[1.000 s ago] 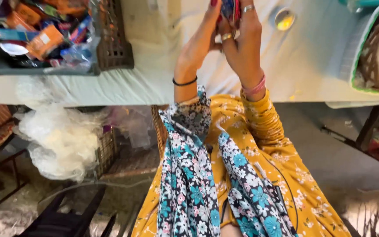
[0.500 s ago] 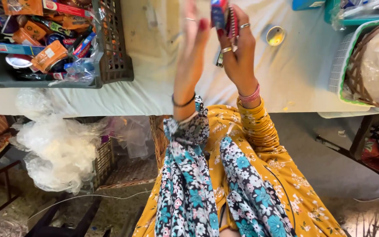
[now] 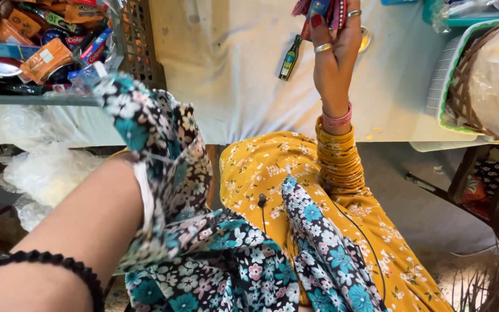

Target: The person sits at a table and picks up small rectangular boxes and a metal cup from a crate. They place these items into a clear plastic bag, seal it, and set it aside. The person then picks up a small red cloth and wipes the boxes and the metal cup before placing them back on the table.

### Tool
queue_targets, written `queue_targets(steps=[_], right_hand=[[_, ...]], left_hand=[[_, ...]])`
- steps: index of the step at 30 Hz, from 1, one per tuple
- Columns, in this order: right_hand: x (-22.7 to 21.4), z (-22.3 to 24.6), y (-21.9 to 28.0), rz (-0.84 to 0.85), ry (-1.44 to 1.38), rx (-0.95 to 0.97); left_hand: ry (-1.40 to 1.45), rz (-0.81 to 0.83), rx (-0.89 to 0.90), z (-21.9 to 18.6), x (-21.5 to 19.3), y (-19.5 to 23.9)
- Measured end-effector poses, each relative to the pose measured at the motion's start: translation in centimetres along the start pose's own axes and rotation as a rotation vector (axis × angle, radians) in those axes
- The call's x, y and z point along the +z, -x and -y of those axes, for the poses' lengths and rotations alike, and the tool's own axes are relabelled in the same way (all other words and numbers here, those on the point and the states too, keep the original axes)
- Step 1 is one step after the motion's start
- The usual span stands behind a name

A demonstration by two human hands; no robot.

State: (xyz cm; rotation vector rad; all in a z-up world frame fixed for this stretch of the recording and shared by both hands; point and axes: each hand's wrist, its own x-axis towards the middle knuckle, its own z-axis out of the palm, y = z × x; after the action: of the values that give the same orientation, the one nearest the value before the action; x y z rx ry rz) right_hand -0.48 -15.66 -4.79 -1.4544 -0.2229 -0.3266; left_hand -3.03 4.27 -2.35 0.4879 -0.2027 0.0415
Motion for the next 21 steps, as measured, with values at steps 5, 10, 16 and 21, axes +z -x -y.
queue_targets(steps=[5, 10, 16, 21], right_hand=[[-0.5, -0.3, 0.1, -0.011, 0.007, 0.002], [0.4, -0.2, -0.3, -0.064, -0.155, 0.001], [3.4, 2.6, -0.1, 0.053, 0.342, -0.084], [3.9, 1.4, 0.3, 0.18, 0.591, -0.202]], left_hand=[[-0.081, -0.087, -0.125, 0.6, -1.1, -0.8], [-0.179, -0.13, -0.252, 1.0, -1.0, -3.5], [-0.249, -0.174, -0.374, 3.7, -1.3, -4.8], [-0.155, -0.15, -0.452, 7.1, -3.3, -4.0]])
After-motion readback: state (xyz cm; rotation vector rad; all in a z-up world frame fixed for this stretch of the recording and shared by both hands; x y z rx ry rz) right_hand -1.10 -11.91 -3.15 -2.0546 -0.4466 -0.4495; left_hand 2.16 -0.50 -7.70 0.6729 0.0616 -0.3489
